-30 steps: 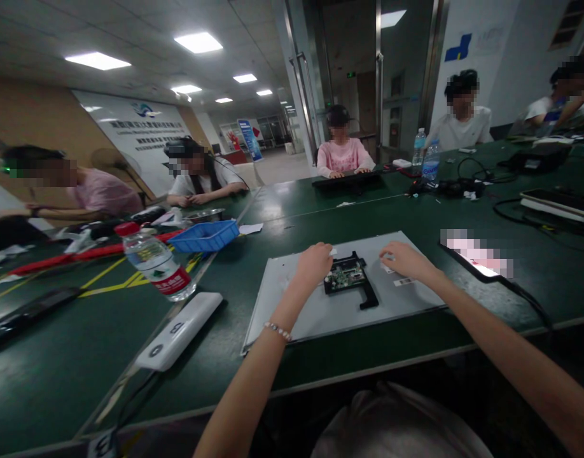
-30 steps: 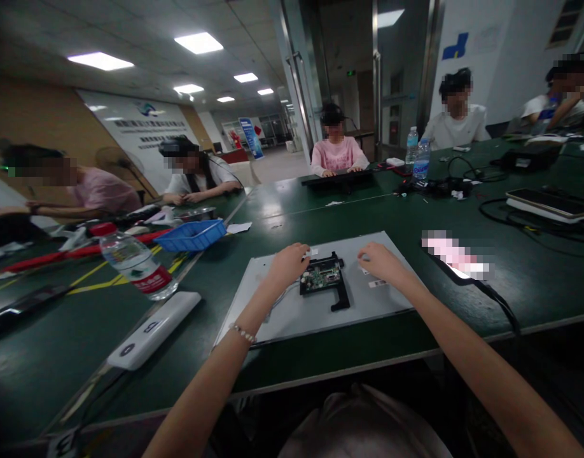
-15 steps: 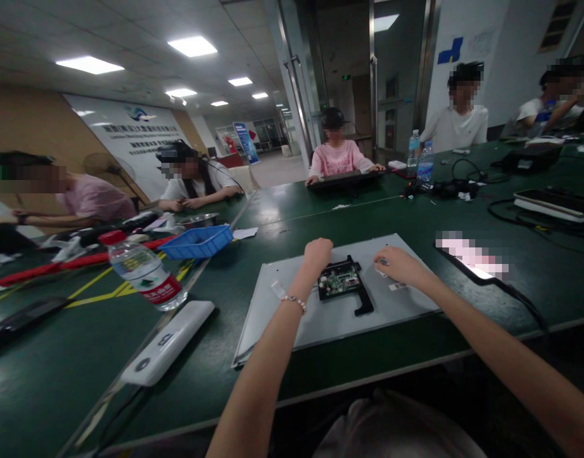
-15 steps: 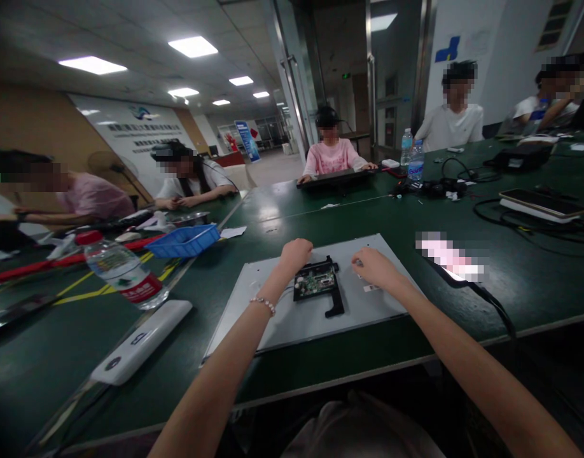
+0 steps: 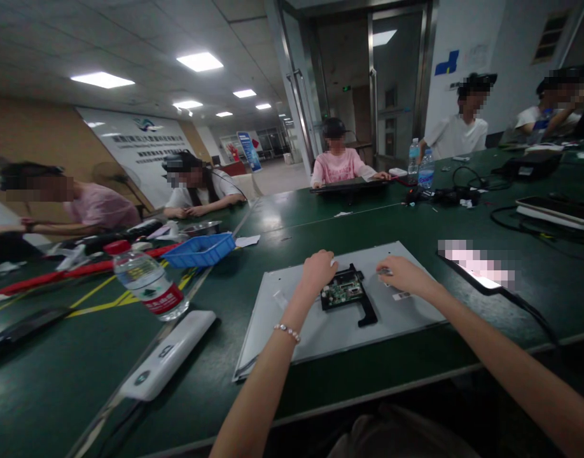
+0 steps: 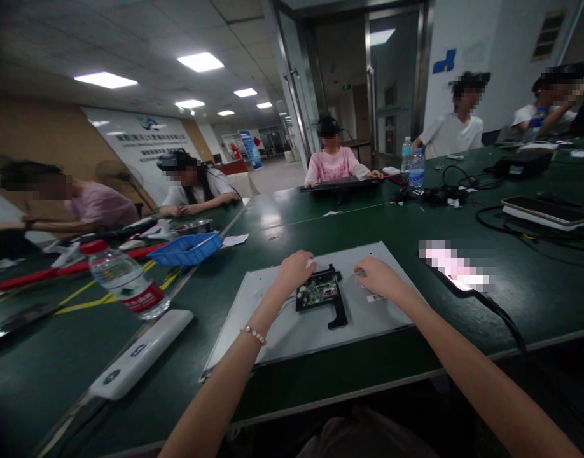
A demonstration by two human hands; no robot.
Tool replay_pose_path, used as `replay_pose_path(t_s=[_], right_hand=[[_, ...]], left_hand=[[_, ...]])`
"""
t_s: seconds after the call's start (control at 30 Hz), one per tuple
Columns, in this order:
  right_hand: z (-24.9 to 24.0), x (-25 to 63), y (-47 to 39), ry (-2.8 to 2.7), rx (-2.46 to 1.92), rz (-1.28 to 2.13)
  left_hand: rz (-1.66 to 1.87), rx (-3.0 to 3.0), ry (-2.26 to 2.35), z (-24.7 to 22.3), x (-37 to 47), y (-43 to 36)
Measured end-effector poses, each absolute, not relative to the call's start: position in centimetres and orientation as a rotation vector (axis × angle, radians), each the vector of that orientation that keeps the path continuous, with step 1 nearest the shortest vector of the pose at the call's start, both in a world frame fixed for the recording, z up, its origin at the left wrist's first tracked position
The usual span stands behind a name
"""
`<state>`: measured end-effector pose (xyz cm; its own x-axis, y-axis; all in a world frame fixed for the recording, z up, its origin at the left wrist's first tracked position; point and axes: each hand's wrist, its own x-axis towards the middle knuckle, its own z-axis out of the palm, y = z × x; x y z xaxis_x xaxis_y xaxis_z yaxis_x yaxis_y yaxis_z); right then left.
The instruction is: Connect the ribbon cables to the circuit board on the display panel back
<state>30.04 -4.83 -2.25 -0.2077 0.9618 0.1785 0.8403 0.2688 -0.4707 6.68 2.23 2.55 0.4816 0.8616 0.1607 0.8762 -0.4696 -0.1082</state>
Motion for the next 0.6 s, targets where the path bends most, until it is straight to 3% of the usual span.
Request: replay_pose_path(t_s=[0.17, 0.6], right_hand=[[-2.6, 30.0, -4.8, -2.102, -1.591, 0.461], [-2.0, 30.3, -4.8, -2.023, -1.709, 0.527]], left_hand=[[-0.310, -2.701, -1.470, 2.0, 5.8, 0.0], [-0.166, -2.618, -1.534, 0.2, 6.5, -2.3]])
